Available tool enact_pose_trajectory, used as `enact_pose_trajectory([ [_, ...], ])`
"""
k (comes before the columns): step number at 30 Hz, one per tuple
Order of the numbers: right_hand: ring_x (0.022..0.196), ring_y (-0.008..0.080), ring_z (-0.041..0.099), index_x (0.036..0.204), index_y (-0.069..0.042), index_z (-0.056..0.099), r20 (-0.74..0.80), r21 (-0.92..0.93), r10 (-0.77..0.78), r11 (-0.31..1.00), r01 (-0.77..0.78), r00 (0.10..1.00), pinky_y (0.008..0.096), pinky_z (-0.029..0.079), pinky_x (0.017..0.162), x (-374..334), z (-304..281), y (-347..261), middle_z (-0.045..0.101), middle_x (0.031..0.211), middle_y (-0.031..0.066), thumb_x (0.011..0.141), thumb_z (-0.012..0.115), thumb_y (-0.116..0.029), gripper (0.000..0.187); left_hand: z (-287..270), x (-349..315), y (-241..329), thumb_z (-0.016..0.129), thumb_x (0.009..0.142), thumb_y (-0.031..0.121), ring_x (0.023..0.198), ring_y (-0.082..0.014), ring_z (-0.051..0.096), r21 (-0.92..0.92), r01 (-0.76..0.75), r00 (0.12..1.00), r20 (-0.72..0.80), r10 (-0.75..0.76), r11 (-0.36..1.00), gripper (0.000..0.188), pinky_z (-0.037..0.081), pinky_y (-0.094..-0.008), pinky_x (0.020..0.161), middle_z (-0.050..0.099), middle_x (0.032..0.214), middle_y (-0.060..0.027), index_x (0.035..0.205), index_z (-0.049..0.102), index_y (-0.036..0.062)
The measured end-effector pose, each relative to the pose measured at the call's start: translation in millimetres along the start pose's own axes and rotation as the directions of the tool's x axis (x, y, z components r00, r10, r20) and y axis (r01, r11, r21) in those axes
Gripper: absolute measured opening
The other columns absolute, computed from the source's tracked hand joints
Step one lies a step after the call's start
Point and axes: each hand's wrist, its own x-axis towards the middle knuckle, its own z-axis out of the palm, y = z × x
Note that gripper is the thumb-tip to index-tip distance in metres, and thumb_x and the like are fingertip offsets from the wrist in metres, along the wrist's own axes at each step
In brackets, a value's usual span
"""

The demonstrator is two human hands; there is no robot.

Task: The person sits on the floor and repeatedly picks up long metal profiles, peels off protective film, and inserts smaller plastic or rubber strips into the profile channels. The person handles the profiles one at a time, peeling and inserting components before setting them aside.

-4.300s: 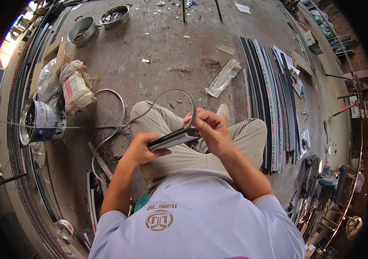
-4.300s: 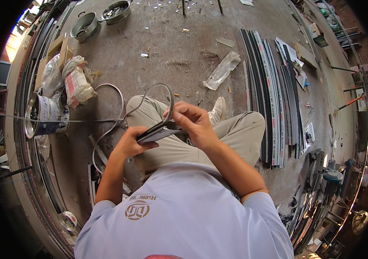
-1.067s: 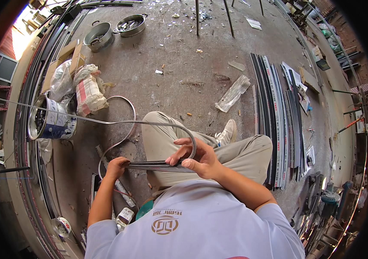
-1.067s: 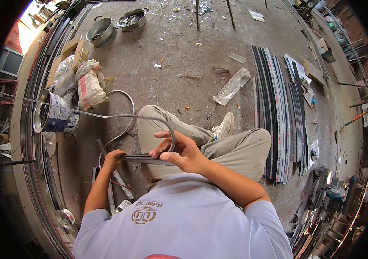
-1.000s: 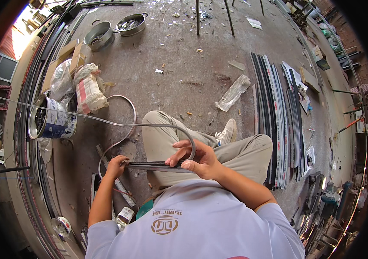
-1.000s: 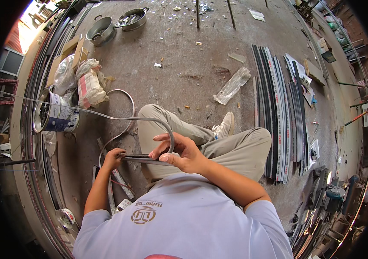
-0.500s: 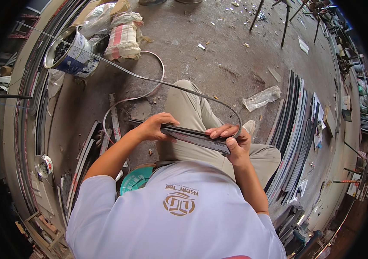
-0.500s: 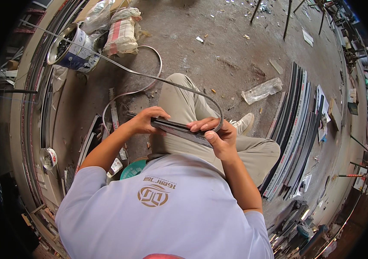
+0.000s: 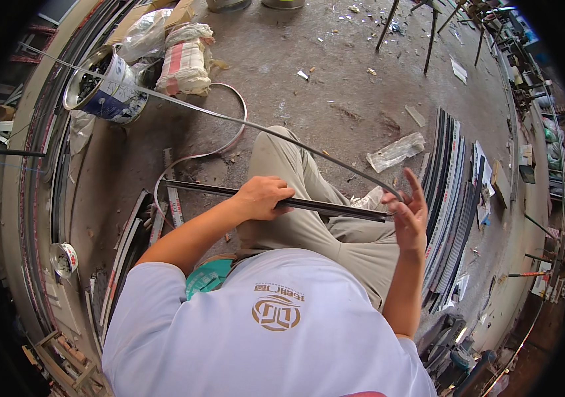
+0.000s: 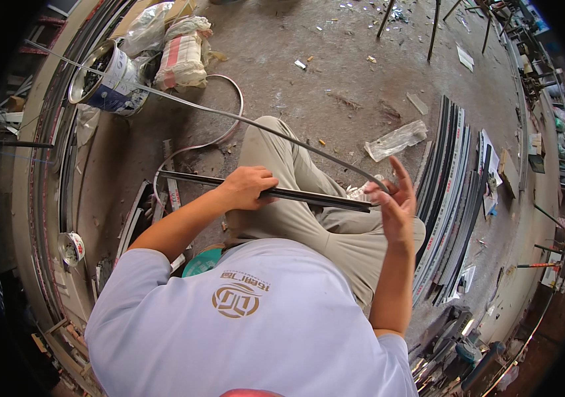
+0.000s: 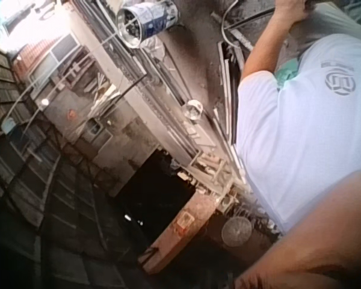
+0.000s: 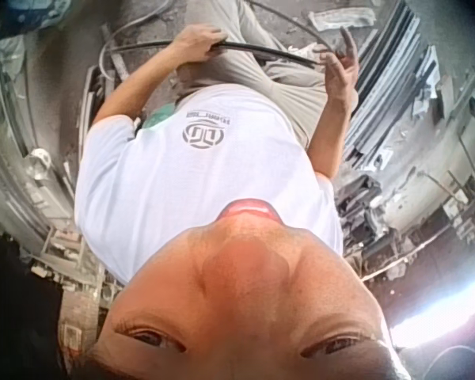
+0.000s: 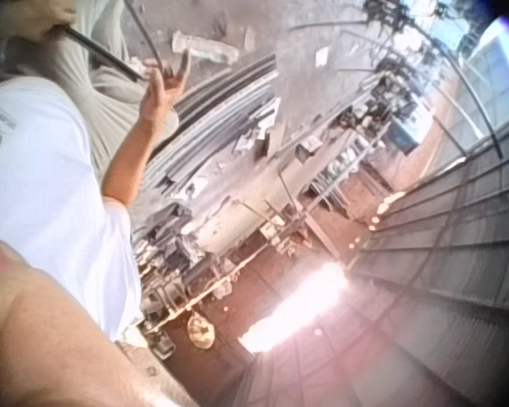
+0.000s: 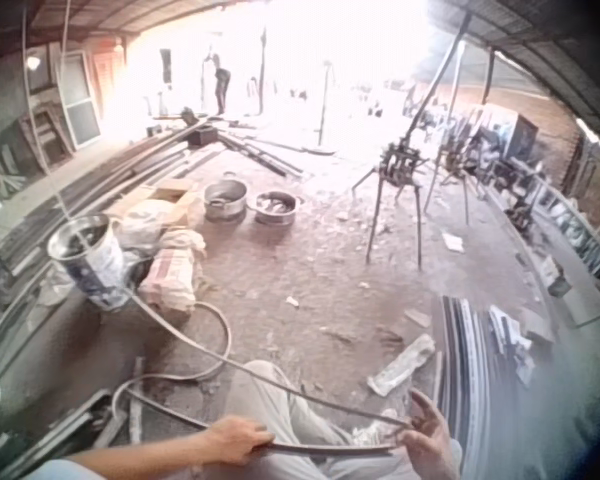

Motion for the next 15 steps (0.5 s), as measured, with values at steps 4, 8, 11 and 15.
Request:
enact_pose_trajectory([
  [4, 0.080, 0.0139, 0.070, 0.162, -0.007, 0.037, 0.002, -0.108, -0.005, 0.994, 0.005, 1.000, 0.0510, 0.035, 0.122, 10, -23, -48, 0.065, 0.083, -0.0015, 0.081, 0.089, -0.021, 0.097, 4, 5, 2, 0.078, 0.086, 0.037, 0.093, -0.0296, 0.066, 0.061, -0.008, 0.996, 0.089, 0.003, 0.998, 0.032, 0.056, -0.0430, 0.073, 0.064, 0.089, -0.0079, 0.096, 0.063, 0.0101],
  [8, 0.075, 0.0083, 0.065, 0.154, -0.006, 0.050, -0.005, -0.356, -0.034, 0.934, 0.030, 0.999, 0.0316, 0.059, 0.088, 34, -29, -107, 0.061, 0.082, -0.0030, 0.081, 0.091, -0.021, 0.085, 2, 6, 9, 0.078, 0.086, 0.036, 0.094, -0.0291, 0.066, 0.081, 0.035, 0.994, 0.099, -0.043, 0.996, 0.032, 0.056, -0.0431, 0.074, 0.064, 0.089, -0.0080, 0.098, 0.064, 0.0103],
  [11, 0.073, 0.0070, 0.064, 0.152, -0.007, 0.054, 0.082, -0.480, -0.155, 0.860, 0.175, 0.985, 0.0272, 0.060, 0.077, 58, -15, -153, 0.067, 0.085, -0.0014, 0.083, 0.089, -0.025, 0.079, 3, 8, 12, 0.078, 0.086, 0.036, 0.094, -0.0293, 0.066, 0.080, 0.069, 0.991, 0.107, -0.077, 0.994, 0.031, 0.056, -0.0438, 0.076, 0.065, 0.091, -0.0086, 0.099, 0.065, 0.0101],
  [15, 0.070, 0.0057, 0.063, 0.147, -0.007, 0.058, 0.354, -0.555, -0.349, 0.668, 0.496, 0.867, 0.0364, 0.061, 0.086, 99, 21, -243, 0.070, 0.082, -0.0006, 0.089, 0.083, -0.035, 0.069, 6, 12, 16, 0.078, 0.085, 0.034, 0.095, -0.0301, 0.066, 0.070, 0.106, 0.987, 0.115, -0.114, 0.992, 0.031, 0.056, -0.0449, 0.078, 0.067, 0.094, -0.0092, 0.101, 0.067, 0.0100],
])
